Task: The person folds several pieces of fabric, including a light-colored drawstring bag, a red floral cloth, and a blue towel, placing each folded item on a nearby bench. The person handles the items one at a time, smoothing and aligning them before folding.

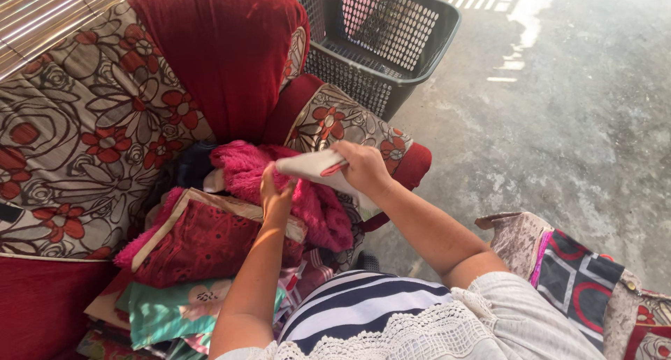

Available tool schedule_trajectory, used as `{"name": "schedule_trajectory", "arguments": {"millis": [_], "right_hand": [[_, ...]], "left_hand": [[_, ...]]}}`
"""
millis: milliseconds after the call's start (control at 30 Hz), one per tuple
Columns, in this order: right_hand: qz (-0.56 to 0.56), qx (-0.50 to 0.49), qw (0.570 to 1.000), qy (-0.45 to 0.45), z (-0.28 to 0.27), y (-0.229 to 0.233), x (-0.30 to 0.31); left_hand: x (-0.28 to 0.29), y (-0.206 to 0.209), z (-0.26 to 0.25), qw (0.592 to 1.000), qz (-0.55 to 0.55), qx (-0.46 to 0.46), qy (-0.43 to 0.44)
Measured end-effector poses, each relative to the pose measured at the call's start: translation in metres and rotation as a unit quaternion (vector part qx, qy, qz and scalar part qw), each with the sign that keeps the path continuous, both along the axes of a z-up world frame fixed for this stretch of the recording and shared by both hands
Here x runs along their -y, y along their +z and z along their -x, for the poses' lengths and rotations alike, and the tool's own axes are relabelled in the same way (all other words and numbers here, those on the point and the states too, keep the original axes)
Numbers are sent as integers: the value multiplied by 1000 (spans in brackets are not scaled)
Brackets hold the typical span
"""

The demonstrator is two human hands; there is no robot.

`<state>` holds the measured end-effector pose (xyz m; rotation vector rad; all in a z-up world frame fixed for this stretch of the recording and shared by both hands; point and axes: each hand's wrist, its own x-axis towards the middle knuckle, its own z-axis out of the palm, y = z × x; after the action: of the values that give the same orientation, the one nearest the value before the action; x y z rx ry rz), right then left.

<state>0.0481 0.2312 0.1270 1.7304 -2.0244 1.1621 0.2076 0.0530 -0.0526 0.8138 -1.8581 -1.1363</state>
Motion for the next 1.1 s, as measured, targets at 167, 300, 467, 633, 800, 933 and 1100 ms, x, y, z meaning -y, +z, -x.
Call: {"name": "schedule_trajectory", "arguments": {"millis": [167,300,467,633,800,933,1100], "right_hand": [[9,125,992,9,-19,34,9],[52,231,970,49,-24,45,5],[143,393,906,58,13,27,-24],[218,583,781,-58,82,-4,-71],[189,639,730,-155,112,-49,-147],[210,724,645,-129,119,-80,-209],[109,771,613,-134,95,-141,-268]], "left_hand": [[20,-23,-12,969,-232,-79,-12],[35,-55,0,905,-381,-184,-49],[21,-74,14,732,-571,-304,-215],[4,-54,41,641,-659,-245,-307],[-7,-26,61,776,-533,-126,-311],[-23,-15,90,789,-504,-111,-333],[-63,-34,132,750,-553,-3,-362]]}}
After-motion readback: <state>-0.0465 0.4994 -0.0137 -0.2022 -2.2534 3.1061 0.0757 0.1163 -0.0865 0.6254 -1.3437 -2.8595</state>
